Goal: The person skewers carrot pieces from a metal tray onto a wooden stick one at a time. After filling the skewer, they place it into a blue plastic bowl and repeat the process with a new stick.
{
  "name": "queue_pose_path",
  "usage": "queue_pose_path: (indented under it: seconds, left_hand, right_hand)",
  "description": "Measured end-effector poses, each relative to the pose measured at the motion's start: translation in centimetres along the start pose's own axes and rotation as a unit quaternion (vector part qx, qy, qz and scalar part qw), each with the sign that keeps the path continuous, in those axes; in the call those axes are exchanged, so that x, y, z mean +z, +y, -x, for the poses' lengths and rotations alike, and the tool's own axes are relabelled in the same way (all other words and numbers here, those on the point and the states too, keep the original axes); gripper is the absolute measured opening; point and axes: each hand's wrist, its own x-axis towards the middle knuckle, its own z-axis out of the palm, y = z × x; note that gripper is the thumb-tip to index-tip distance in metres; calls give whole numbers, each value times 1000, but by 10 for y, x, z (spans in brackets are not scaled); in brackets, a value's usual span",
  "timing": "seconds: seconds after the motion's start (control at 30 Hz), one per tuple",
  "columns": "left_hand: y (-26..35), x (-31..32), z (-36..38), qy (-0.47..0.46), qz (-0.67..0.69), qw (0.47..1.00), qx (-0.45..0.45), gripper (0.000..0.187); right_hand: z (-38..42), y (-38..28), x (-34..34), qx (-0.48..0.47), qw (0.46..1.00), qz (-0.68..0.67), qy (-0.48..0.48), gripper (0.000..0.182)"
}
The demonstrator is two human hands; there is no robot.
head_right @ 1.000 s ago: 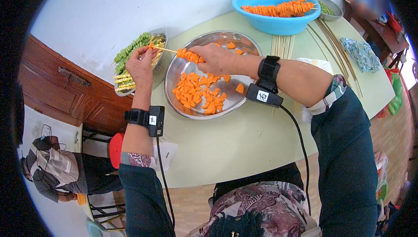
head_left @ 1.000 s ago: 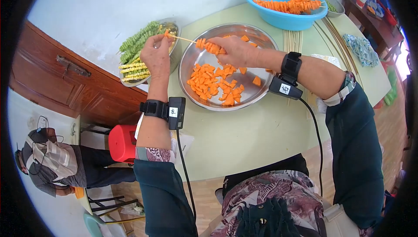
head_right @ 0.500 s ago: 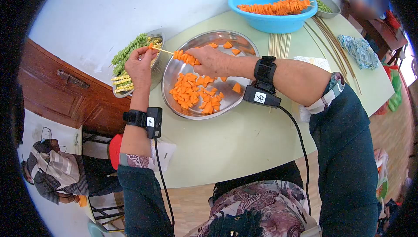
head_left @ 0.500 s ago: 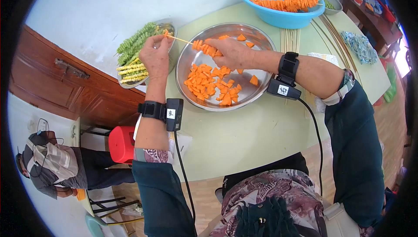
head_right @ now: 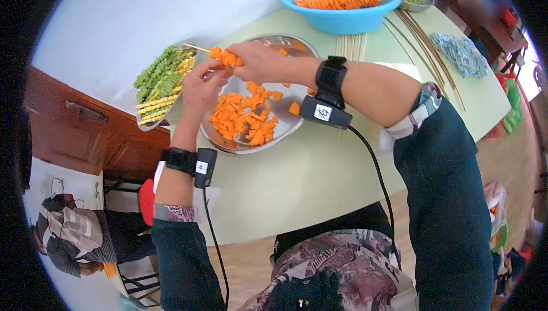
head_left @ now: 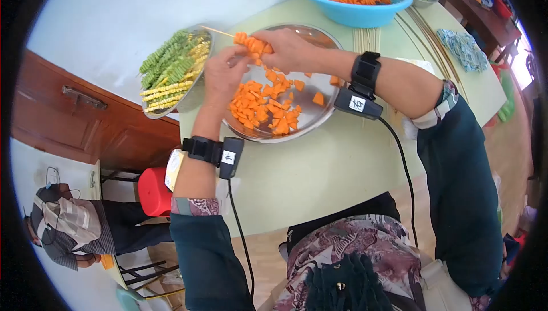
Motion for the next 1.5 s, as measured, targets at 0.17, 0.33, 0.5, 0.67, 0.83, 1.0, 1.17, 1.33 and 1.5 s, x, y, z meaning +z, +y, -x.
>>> queue_pose_path:
  seconds: [0.17,0.33,0.5,0.67,0.83,1.0,1.17,1.33,1.5]
  left_hand:
    - [-4,-9,2,-48,-100,994,26,17]
    - [-5,-16,8,-151,-261,952,57,25]
    - [24,-28,16,-319,-228,920,-1,61]
    - [30,-24,19,-401,-274,874,-17,85]
    - [1,-20,20,-381,-291,876,63,76]
    - [7,-18,19,-364,-298,881,47,64]
    - [2,-18,20,-339,-284,896,45,51]
    - [-24,-19,22,-298,-274,905,128,38]
    - [-23,-18,21,-285,-274,913,103,32]
  right_hand:
    - [-3,14,4,42,996,75,-12,44]
    - [-2,15,1,2,994,105,-15,42]
    - [1,1,-8,57,991,82,-90,48]
    - [6,-7,-8,47,991,67,-109,47]
    - [6,5,-2,17,992,84,-93,47]
    - [8,2,-3,-15,992,99,-77,43]
    - [7,4,0,4,990,107,-89,42]
    - [9,-1,-5,21,990,102,-100,42]
    - [8,5,-1,4,986,142,-87,46]
